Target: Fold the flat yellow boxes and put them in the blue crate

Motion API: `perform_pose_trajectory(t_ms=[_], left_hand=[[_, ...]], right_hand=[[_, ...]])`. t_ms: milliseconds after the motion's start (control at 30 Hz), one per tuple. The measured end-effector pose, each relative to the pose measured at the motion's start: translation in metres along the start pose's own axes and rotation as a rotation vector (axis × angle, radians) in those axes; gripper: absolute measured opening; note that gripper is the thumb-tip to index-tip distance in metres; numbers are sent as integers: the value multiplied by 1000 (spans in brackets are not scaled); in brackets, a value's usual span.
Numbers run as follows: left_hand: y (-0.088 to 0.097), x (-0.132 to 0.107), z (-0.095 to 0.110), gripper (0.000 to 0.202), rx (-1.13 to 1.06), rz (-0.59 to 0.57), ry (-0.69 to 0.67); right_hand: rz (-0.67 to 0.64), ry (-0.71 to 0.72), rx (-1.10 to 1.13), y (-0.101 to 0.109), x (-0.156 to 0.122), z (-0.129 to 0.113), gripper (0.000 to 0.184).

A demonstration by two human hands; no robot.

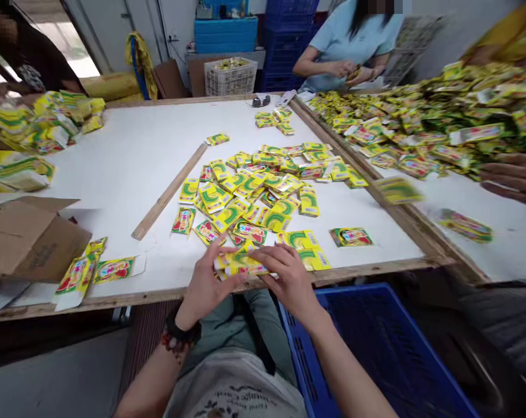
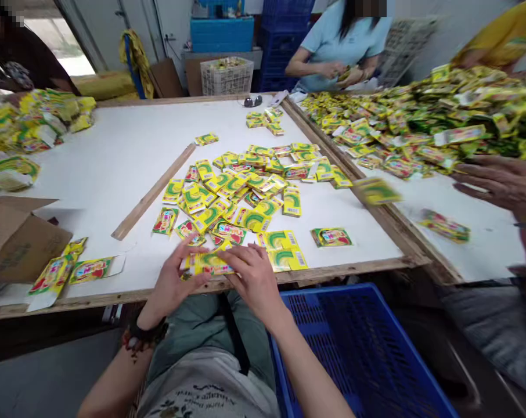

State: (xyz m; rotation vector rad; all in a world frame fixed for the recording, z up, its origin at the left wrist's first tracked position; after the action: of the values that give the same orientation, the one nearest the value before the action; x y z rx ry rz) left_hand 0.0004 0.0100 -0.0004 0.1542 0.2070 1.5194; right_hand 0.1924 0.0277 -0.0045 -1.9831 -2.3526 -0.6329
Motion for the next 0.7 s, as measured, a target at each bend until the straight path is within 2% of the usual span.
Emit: perform_pose_trajectory(t_ms=[67, 133, 233, 300, 400, 533, 633, 700], left_hand=[[-24, -5, -5, 86, -105, 92, -41], [-47, -9, -10, 82, -117, 169, -60], [-74, -11, -21, 67, 49, 245, -48], [-85, -10, -32, 68, 184, 309, -93], [-92, -10, -49, 72, 327, 374, -251], [-91, -14, -62, 75, 415, 469, -536], [-86, -18, -65, 63, 361, 495, -676], [-83, -20, -65, 53, 279, 513, -753]], right_hand=[[64, -114, 141, -18, -19, 2, 26], [132, -213, 278, -34, -38, 6, 28], [240, -338, 479, -48, -61, 19, 31], [368, -415, 630, -47, -70, 27, 37], [453, -496, 843, -40, -65, 30, 34], [372, -555, 898, -38, -45, 18, 26], [276, -488, 823, -41, -43, 5, 20], [217, -367, 668, -43, -50, -2, 22]])
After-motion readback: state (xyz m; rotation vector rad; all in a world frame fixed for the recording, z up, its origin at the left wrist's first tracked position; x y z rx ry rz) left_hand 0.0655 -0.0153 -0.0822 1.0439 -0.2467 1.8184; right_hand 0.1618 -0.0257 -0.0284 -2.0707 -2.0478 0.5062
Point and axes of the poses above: each hand's wrist, its own x-axis towards the middle knuckle, its own y-axis out of the back of the hand, z = x × y, the point moved 1 cm from there along x, towards the middle knuckle, and after that the axes turned 9 degrees about x, right-handed, at the moved point
